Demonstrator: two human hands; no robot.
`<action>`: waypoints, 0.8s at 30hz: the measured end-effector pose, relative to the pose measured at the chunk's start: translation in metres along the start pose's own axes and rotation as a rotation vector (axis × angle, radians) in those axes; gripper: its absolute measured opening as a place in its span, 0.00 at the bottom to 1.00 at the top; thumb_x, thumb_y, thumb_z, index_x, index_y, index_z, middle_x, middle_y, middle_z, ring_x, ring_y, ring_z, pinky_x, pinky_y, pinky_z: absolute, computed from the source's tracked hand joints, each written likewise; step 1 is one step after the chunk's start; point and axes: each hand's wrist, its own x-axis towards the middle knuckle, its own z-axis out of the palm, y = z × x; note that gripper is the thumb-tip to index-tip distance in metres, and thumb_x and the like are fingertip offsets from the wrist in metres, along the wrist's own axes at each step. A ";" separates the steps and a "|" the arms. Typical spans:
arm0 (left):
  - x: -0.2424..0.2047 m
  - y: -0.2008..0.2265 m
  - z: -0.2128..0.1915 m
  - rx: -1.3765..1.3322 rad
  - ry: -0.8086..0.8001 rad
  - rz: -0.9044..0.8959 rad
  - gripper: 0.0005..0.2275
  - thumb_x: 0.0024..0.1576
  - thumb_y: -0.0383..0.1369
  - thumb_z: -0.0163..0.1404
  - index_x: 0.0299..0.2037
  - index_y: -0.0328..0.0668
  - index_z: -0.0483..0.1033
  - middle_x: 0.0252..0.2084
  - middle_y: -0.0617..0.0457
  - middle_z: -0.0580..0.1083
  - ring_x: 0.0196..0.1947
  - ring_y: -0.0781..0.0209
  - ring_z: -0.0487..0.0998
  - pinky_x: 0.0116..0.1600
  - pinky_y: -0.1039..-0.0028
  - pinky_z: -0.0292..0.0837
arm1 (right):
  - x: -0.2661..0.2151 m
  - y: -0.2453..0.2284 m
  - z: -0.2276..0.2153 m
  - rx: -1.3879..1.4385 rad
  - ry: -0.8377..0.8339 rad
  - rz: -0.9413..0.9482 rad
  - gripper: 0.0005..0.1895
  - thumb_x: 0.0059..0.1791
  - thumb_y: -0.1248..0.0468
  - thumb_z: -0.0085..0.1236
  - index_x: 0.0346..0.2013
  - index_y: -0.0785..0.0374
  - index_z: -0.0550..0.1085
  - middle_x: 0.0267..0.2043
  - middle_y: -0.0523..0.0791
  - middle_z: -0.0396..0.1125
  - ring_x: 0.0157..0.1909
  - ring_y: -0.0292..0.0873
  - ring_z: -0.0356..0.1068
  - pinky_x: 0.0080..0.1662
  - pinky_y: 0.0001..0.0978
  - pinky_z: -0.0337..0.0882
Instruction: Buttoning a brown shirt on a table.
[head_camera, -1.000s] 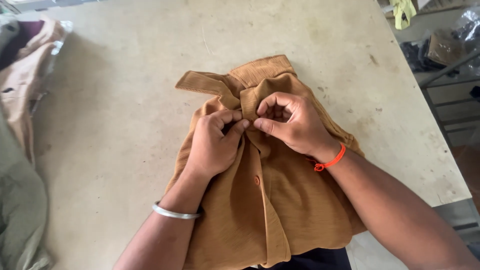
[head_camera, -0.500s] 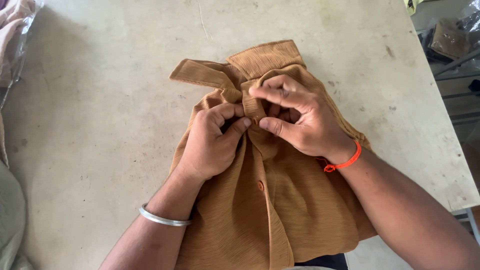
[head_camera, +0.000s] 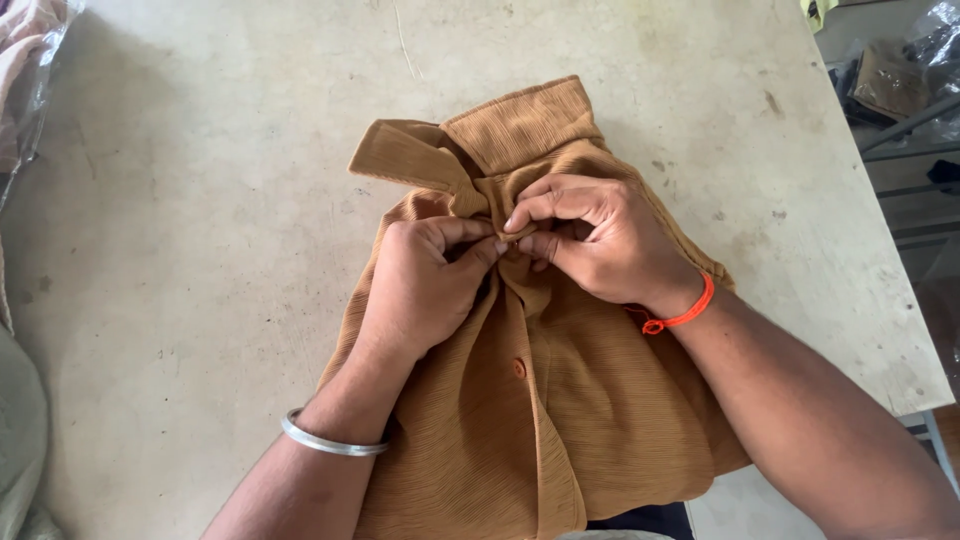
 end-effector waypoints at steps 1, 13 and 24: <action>0.000 0.001 0.000 0.016 -0.002 -0.026 0.07 0.58 0.30 0.56 0.40 0.36 0.84 0.32 0.53 0.84 0.30 0.73 0.80 0.38 0.78 0.78 | 0.000 0.000 0.000 -0.015 -0.005 -0.017 0.07 0.50 0.77 0.60 0.40 0.66 0.80 0.44 0.43 0.73 0.41 0.33 0.76 0.41 0.23 0.80; -0.003 0.003 -0.003 0.130 -0.003 0.221 0.05 0.59 0.27 0.53 0.41 0.32 0.78 0.34 0.44 0.80 0.34 0.55 0.83 0.42 0.68 0.76 | -0.001 0.009 -0.005 0.151 0.000 0.016 0.06 0.52 0.74 0.61 0.44 0.67 0.79 0.43 0.43 0.73 0.39 0.34 0.75 0.41 0.26 0.81; 0.003 -0.001 -0.011 0.056 -0.208 0.405 0.05 0.61 0.26 0.54 0.43 0.34 0.80 0.37 0.48 0.80 0.37 0.60 0.82 0.44 0.72 0.77 | 0.000 0.011 -0.017 0.550 -0.103 0.199 0.11 0.52 0.70 0.59 0.50 0.67 0.77 0.48 0.44 0.72 0.44 0.36 0.76 0.45 0.30 0.81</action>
